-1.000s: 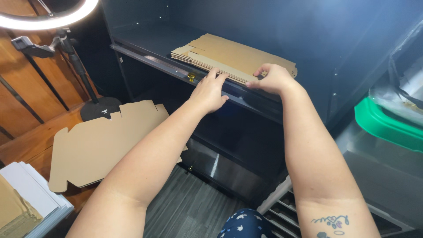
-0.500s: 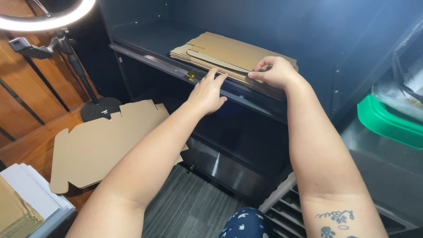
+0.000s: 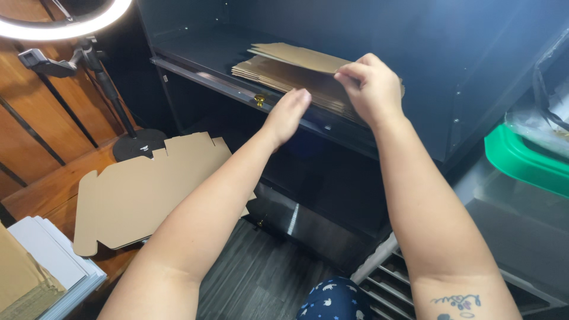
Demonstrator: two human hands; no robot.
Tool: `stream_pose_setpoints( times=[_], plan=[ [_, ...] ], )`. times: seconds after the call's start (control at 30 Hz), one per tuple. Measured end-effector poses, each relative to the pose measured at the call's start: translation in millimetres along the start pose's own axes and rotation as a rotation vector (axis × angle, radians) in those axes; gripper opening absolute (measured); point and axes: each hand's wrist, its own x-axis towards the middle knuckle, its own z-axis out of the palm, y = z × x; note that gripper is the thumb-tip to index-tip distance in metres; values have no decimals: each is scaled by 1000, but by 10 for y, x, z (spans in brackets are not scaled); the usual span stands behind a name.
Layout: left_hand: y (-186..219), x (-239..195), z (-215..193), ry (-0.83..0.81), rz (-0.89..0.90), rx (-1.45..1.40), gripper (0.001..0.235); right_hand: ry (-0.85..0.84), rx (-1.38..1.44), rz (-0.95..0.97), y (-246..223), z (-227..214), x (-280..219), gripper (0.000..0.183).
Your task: The person repeatedly picks up flat, pre-cut cardboard pieces from a shelf, unfolds them, and places them onto a wooden stool. The person handles the cardboard by hand, folding and unfolding the pieces multiple times.
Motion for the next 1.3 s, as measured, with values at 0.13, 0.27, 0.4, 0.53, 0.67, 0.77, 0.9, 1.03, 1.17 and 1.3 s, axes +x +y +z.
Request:
stream_pose_setpoints(
  times=[0.13,0.27,0.4,0.53,0.67,0.77,0.9,1.03,1.17,1.3],
  plan=[
    [848,-487,-280,40,-391,-726,114,43,37,-178,-231,85,-172,8],
    [974,-666,-371,38,-341,-946,92,59,-19,-235,-515,134,-331,5],
    [761,-573,-364,177,-404,-955,67,-65,-15,-193,-813,82,-444,11],
    [732,-609,-388,229,-416,-930,68,-262,77,-21,-895,16,-422,26],
    [840,-703,-418,219,-395,-924,68,-376,8,113,-812,43,-358,29],
    [850,-743,-418,211,-390,-913,67,-430,-41,131,-719,62,-342,33],
    [816,-761,-410,206,-395,-925,65,-469,-86,109,-729,-28,-337,34],
    [863,-798,-412,206,-393,-929,65,-473,-172,75,-666,33,-378,33],
    [883,-858,-453,235,-371,-936,66,-350,-255,-42,-632,24,-436,34],
    [755,-858,-509,230,-358,-923,66,-197,-260,-125,-667,-11,-463,27]
  ],
)
